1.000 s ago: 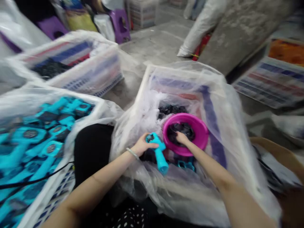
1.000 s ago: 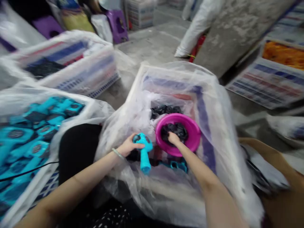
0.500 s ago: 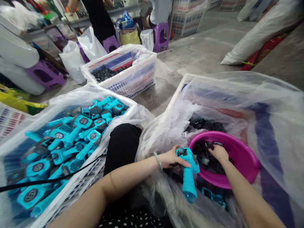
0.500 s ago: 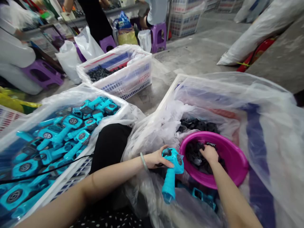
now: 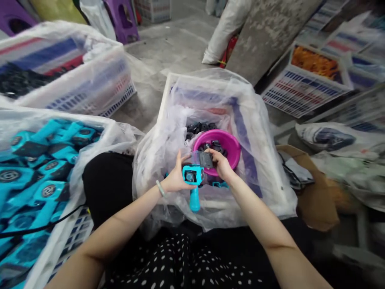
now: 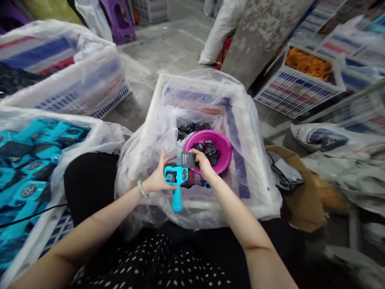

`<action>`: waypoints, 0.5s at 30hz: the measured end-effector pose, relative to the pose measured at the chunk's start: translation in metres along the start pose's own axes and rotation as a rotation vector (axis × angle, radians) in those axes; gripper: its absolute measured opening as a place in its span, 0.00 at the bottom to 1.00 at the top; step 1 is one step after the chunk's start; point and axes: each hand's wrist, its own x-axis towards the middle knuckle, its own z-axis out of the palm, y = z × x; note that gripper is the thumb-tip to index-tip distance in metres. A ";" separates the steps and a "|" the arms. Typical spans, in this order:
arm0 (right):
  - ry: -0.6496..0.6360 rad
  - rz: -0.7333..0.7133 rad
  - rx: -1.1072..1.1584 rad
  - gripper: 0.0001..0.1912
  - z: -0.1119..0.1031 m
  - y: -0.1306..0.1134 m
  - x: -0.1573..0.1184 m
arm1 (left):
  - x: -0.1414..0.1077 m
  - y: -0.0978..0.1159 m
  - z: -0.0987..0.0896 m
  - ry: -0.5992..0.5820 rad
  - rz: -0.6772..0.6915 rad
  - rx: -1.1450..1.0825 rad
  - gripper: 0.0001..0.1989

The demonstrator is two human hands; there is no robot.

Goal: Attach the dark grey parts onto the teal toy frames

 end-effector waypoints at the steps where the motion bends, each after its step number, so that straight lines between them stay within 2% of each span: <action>1: 0.008 -0.017 0.020 0.17 0.004 0.001 -0.005 | -0.003 0.002 -0.001 0.024 0.021 0.014 0.78; 3: 0.031 -0.049 0.042 0.19 0.010 0.006 -0.013 | -0.006 0.008 -0.004 0.069 0.069 0.065 0.67; 5: 0.065 -0.080 0.045 0.21 0.016 0.010 -0.019 | -0.006 0.013 -0.007 0.085 0.133 0.147 0.49; 7: 0.105 -0.164 -0.016 0.26 0.022 0.012 -0.026 | -0.005 0.016 -0.009 0.078 0.201 0.214 0.37; 9: 0.133 -0.305 -0.148 0.32 0.027 0.010 -0.034 | -0.005 0.017 -0.011 0.067 0.250 0.234 0.36; 11: 0.118 -0.448 -0.300 0.34 0.030 0.003 -0.042 | -0.007 0.018 -0.012 0.065 0.266 0.238 0.36; 13: 0.047 -0.518 -0.415 0.28 0.033 -0.005 -0.048 | -0.009 0.018 -0.012 0.052 0.257 0.255 0.37; 15: -0.037 -0.519 -0.492 0.22 0.034 -0.013 -0.051 | -0.012 0.021 -0.013 0.019 0.228 0.278 0.38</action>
